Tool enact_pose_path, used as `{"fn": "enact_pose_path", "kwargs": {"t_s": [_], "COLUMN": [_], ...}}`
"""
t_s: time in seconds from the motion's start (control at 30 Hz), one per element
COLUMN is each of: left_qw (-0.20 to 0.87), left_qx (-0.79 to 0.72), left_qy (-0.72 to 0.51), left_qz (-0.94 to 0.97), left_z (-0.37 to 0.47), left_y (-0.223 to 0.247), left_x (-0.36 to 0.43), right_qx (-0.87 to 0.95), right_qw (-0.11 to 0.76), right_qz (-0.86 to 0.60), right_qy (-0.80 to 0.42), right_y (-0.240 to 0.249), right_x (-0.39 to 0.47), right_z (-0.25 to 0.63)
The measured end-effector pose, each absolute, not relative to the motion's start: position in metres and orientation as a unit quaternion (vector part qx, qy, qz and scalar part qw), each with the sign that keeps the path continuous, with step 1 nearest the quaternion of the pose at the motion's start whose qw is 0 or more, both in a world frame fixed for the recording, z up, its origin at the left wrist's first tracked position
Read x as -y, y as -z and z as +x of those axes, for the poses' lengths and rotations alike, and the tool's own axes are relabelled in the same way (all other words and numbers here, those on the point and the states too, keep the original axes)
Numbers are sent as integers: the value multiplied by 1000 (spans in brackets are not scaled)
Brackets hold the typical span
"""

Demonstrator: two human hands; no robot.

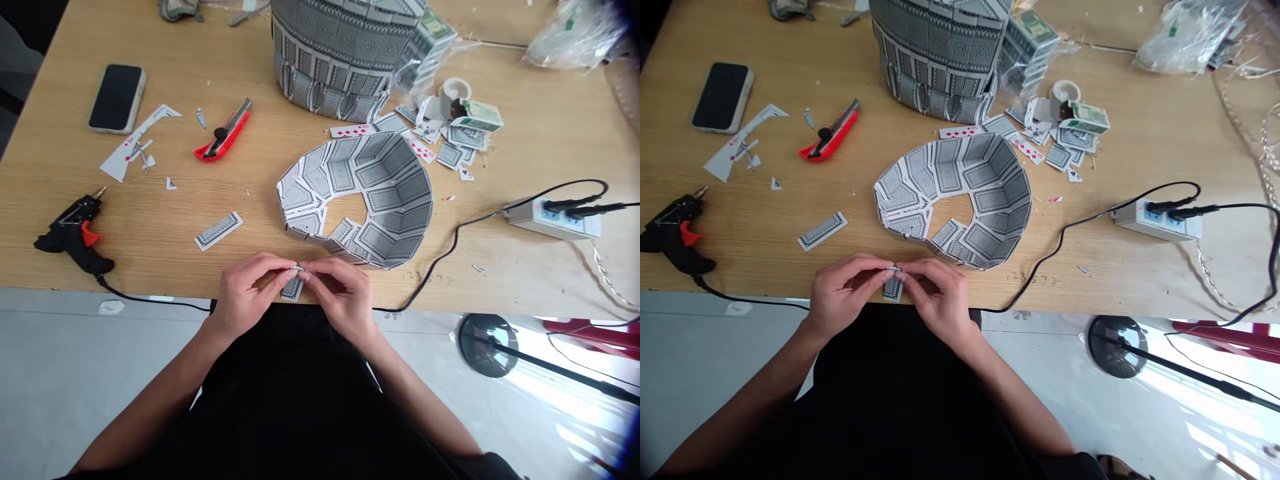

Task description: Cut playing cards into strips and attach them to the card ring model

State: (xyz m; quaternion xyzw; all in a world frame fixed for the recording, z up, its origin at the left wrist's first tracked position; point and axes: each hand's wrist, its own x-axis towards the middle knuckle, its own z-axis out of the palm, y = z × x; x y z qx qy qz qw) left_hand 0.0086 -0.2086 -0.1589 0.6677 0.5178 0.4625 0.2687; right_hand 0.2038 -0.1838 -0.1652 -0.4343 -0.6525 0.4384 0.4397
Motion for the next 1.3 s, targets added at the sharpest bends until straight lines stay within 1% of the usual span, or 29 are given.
{"fn": "enact_pose_path", "kwargs": {"t_s": [0.3, 0.63, 1.13, 1.2, 1.3], "left_qw": [272, 236, 268, 276, 287], "left_qx": [-545, -526, -515, -515, -523], "left_qy": [-438, -430, -397, -390, -393], "left_qz": [661, 695, 711, 712, 700], "left_z": [8, 9, 8, 9, 10], "left_y": [156, 157, 155, 154, 153], "left_x": [208, 209, 211, 211, 211], "right_qx": [641, 651, 683, 674, 600], "right_qw": [414, 429, 407, 399, 394], "right_qz": [-466, -452, -448, -453, -463], "right_qy": [-449, -433, -409, -426, -520], "right_y": [166, 168, 167, 166, 163], "right_x": [187, 189, 192, 192, 192], "right_z": [204, 202, 201, 201, 200]}}
